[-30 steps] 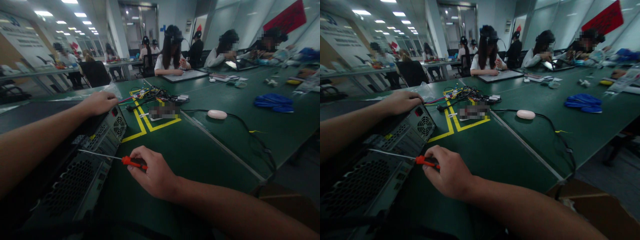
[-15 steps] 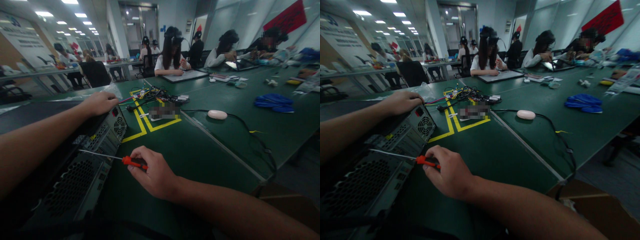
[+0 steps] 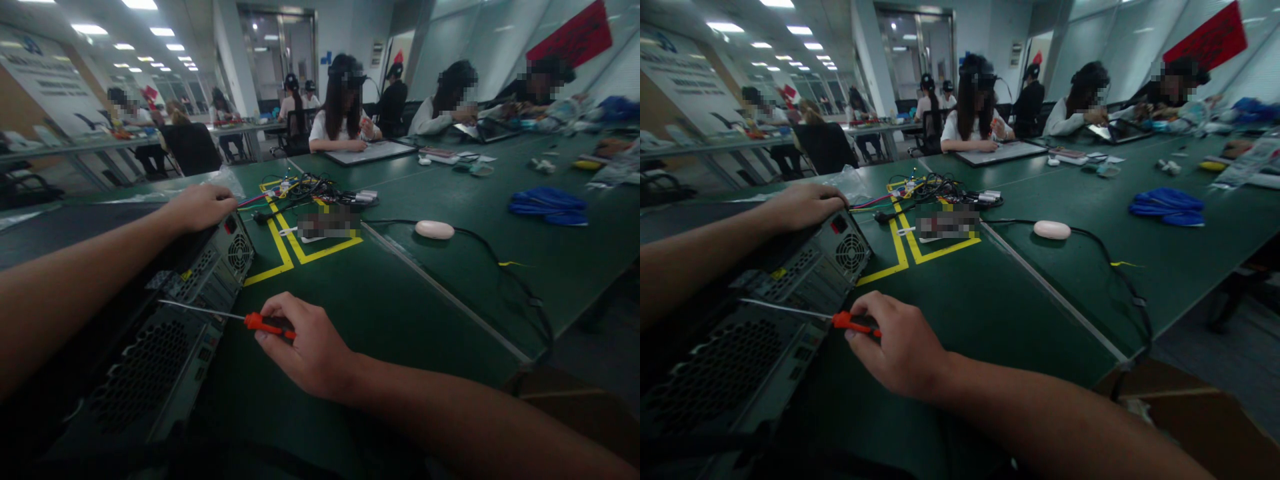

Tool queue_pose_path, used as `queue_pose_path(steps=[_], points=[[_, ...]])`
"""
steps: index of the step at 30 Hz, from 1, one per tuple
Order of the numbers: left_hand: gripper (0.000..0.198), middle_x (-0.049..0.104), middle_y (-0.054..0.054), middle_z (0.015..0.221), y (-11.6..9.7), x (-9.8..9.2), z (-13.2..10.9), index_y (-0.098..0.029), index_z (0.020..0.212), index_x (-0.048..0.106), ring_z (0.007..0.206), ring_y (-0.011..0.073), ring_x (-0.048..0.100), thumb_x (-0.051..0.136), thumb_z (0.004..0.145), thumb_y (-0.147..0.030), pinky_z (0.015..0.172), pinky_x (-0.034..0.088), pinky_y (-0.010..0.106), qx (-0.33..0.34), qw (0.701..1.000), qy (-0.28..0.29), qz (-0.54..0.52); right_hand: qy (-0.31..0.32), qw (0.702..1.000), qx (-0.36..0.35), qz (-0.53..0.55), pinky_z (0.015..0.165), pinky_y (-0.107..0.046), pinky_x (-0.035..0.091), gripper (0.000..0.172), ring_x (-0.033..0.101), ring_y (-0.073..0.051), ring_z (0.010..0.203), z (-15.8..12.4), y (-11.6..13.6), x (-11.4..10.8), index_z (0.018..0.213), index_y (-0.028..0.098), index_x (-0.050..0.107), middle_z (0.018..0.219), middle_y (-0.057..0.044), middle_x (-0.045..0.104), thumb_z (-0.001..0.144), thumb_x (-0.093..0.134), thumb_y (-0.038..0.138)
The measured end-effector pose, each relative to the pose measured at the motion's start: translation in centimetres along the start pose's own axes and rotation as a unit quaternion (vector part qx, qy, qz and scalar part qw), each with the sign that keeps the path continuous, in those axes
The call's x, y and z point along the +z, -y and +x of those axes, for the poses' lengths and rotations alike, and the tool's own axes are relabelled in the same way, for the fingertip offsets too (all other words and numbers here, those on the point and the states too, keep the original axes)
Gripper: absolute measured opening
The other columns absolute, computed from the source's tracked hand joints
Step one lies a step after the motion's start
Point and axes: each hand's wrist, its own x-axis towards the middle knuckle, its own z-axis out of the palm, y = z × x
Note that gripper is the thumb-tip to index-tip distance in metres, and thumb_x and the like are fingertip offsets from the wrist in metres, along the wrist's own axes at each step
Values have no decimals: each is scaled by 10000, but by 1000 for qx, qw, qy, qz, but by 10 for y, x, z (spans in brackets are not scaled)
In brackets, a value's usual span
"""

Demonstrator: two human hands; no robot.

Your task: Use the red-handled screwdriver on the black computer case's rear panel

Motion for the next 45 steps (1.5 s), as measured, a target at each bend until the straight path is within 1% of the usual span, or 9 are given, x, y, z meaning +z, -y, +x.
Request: queue_pose_path(steps=[10,16,22,26,30,34,38,41,45], points=[[650,732,184,1261,2,1,2,-90,1259,748,1179,331,665,284,957,-431,1014,503,404,6,1000,-1,-10,-4,1000,-5,4,807,-336,547,129,668,-177,807,0,-1,0,1066,206,628,970,-35,726,962,674,268],[651,738,200,1243,1,1,1,-83,1245,760,1170,368,664,297,946,-430,1005,507,447,9,1000,-12,-24,-7,1000,-6,5,798,-340,549,129,669,-182,810,1,0,-1,1055,208,628,965,-37,726,962,675,285],[657,723,212,1262,2,1,0,-64,1266,731,1180,351,662,275,965,-429,1001,505,424,10,1000,-5,-13,-6,1000,-4,3,773,-325,535,151,668,-179,803,0,0,0,1076,206,626,971,-41,731,971,670,305],[653,725,191,1258,3,2,2,-79,1252,729,1185,333,661,265,959,-434,1013,498,408,12,1000,-4,-9,-19,1000,-11,1,762,-305,516,162,674,-175,814,-1,-2,1,1081,199,636,967,-40,733,972,673,312],[664,726,205,1231,3,4,2,-69,1218,737,1167,351,664,258,940,-434,1009,500,432,17,1000,-15,-18,-33,999,-23,4,763,-297,510,178,677,-176,828,-1,-2,2,1081,186,662,967,-45,734,970,685,323],[673,723,214,1234,3,5,2,-67,1225,739,1169,367,663,259,938,-442,1004,498,449,13,1000,-17,-20,-39,999,-31,-12,739,-293,495,193,648,-170,799,-1,-2,1,1061,183,702,929,-41,713,1000,655,361],[678,725,215,1231,5,5,4,-65,1229,740,1158,364,666,258,940,-445,994,499,446,18,1000,-15,-18,-27,999,-34,-22,706,-290,471,237,617,-159,764,0,-3,1,1032,172,724,877,-34,681,1047,593,369],[682,726,215,1231,6,6,5,-62,1237,739,1154,364,667,258,940,-445,992,500,446,19,999,-17,-19,-17,1000,-25,3,730,-292,501,216,647,-166,803,-1,-3,3,1093,183,688,937,-42,709,1037,604,375],[674,728,213,1222,6,6,5,-67,1228,744,1147,361,668,268,939,-447,989,504,448,18,1000,-16,-20,-7,1000,-8,22,721,-294,524,257,646,-164,763,-2,-3,4,1132,210,605,931,-23,719,949,705,360]])
